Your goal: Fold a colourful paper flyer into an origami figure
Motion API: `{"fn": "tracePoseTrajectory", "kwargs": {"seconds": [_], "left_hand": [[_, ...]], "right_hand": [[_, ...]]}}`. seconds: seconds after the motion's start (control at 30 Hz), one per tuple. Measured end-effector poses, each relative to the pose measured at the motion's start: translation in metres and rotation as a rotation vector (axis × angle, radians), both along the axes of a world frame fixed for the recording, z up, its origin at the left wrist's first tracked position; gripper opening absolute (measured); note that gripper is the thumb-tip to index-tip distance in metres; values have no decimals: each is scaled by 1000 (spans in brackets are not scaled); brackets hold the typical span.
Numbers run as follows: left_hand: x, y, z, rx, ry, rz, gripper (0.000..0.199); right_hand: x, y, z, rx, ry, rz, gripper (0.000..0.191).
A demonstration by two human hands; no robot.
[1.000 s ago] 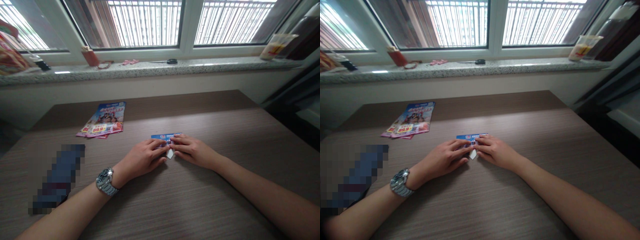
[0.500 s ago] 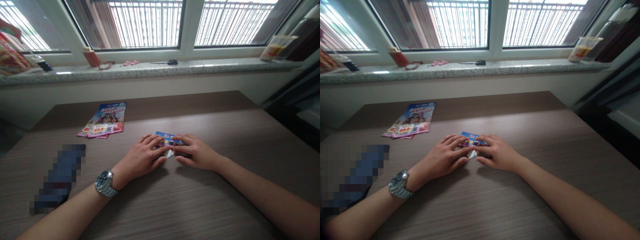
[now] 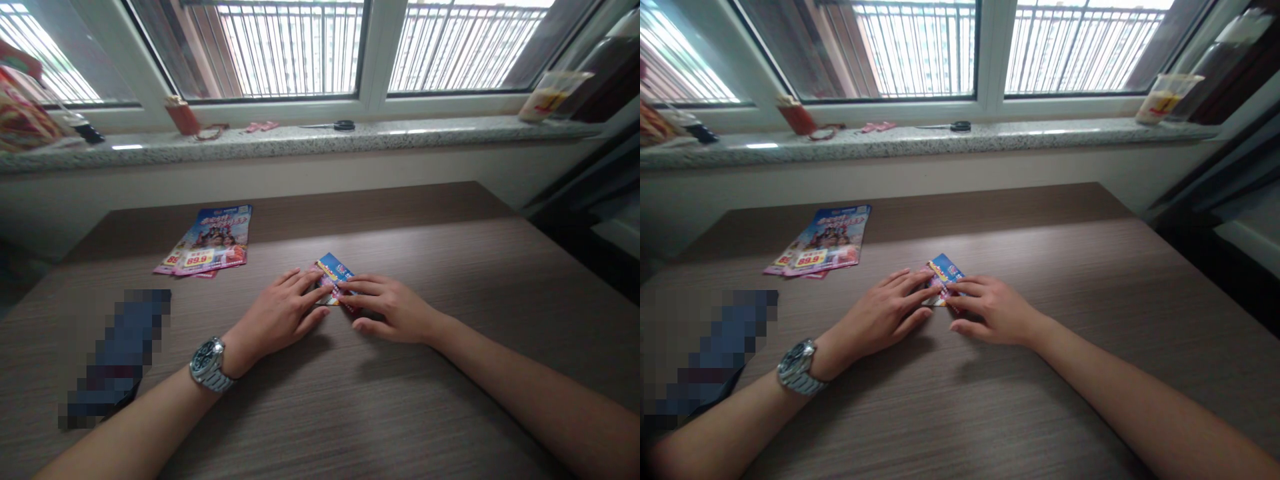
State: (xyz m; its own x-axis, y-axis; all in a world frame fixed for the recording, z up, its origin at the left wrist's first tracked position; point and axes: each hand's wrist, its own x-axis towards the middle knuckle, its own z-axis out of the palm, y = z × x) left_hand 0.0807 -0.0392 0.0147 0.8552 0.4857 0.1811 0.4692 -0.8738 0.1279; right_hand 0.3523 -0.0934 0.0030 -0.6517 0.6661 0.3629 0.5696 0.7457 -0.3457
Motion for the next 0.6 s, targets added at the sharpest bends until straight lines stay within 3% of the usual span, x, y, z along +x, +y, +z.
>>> {"fn": "tracePoseTrajectory", "kwargs": {"seconds": [0.23,0.6], "left_hand": [[-3,6,-3,-69,34,-96,50],[2,0,3,5,-9,-73,40]], "right_hand": [[-1,0,-4,7,-4,-41,40],[-3,0,-6,-44,-71,-80,45]]}}
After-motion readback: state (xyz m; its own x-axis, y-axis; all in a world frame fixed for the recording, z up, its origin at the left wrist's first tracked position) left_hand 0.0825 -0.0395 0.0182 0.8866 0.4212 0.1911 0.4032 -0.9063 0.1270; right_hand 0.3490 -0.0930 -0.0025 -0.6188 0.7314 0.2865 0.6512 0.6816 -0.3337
